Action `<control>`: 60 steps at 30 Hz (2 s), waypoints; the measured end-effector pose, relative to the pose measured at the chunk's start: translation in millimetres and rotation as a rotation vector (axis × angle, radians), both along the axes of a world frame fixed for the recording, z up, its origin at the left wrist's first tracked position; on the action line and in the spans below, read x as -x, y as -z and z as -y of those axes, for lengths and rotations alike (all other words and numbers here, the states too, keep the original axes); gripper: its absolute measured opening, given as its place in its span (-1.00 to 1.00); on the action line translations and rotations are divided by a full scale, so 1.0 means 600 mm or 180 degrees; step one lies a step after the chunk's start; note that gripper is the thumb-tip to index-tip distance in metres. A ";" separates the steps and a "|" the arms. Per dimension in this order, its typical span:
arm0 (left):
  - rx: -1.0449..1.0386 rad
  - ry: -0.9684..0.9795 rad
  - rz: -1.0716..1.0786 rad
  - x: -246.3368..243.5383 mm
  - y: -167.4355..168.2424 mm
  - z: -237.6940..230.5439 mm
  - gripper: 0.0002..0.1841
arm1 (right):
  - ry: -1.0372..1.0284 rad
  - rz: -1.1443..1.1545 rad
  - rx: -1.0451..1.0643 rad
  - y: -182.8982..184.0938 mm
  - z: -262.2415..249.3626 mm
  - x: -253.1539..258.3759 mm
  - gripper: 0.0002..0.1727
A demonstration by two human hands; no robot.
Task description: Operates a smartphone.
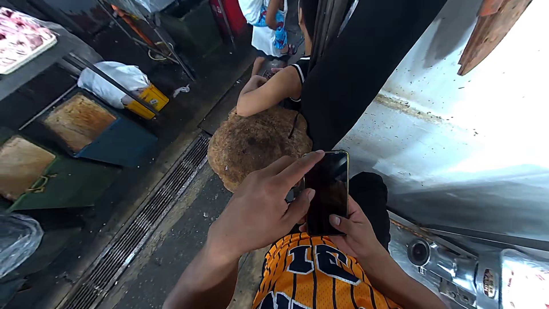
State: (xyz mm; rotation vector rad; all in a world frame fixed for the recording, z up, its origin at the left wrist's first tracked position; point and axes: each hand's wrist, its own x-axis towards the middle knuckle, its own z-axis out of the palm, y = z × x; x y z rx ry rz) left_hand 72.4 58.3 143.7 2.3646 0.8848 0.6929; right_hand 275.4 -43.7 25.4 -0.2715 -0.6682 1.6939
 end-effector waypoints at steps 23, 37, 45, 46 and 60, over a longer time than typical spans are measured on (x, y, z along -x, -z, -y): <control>0.1091 -0.0023 0.0400 0.077 0.091 0.030 -0.48 | 0.0100 -0.0166 0.0485 -0.032 -0.026 -0.035 -0.48; 0.1246 -0.0061 0.0361 0.096 0.121 0.033 -0.48 | 0.0194 -0.0129 0.0253 -0.021 -0.028 -0.034 -0.19; 0.1262 -0.0133 0.0378 0.098 0.123 0.036 -0.46 | 0.0220 -0.0058 0.0285 -0.016 -0.029 -0.029 -0.20; 0.1268 -0.0121 0.0385 0.097 0.123 0.037 -0.46 | 0.0222 -0.0058 0.0302 -0.015 -0.029 -0.029 -0.20; 0.0651 0.0268 0.0496 0.032 0.034 0.006 -0.41 | 0.0215 0.0103 0.0365 -0.008 -0.010 -0.017 -0.18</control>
